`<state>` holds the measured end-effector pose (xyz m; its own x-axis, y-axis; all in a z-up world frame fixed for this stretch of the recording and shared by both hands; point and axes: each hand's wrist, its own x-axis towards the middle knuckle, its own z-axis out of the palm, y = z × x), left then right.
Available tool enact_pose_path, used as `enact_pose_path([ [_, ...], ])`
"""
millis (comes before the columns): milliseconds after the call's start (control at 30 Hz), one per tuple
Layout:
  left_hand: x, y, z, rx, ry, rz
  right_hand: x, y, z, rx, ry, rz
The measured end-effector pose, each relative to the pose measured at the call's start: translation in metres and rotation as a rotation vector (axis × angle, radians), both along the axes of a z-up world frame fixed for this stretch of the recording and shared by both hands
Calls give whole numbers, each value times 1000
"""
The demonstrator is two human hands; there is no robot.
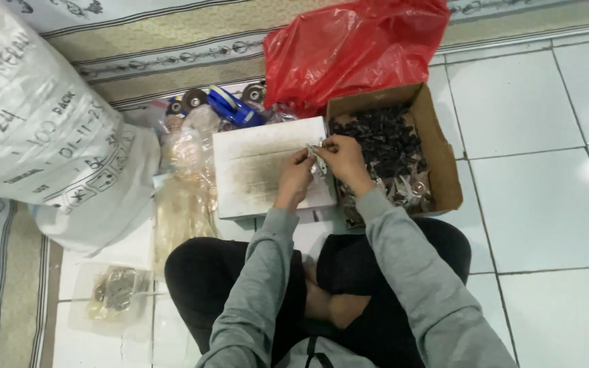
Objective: The person sits on the floor and sorts small metal hardware pieces from a cardboard box into clear plastic bags. They place the filled bags on a white box and continue the process repeatedly.
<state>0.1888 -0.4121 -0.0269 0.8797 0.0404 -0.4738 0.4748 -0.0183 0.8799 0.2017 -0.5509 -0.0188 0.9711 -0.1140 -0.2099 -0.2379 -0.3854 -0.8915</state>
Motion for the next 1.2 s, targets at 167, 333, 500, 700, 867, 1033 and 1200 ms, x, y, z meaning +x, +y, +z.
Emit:
enact_pose_path([
  [167, -3, 69, 27, 236, -123, 28, 13, 85, -24, -29, -61, 60],
  [333, -5, 98, 22, 397, -137, 62, 23, 120, -54, -160, -72, 74],
  [500, 11, 109, -35, 640, -378, -63, 15, 121, -36, -137, -61, 103],
  [700, -19, 114, 1, 891, -502, -79, 12, 115, -25, -178, -76, 200],
  [867, -21, 113, -30, 1077, -602, -142, 0, 106, -10, -229, -134, 243],
  [1033, -35, 108, 4, 991, -585, -94, 6, 27, -8, -382, -206, 218],
  [1200, -51, 41, 29, 764, -871, -195, -23, -119, 15, -592, 115, 90],
])
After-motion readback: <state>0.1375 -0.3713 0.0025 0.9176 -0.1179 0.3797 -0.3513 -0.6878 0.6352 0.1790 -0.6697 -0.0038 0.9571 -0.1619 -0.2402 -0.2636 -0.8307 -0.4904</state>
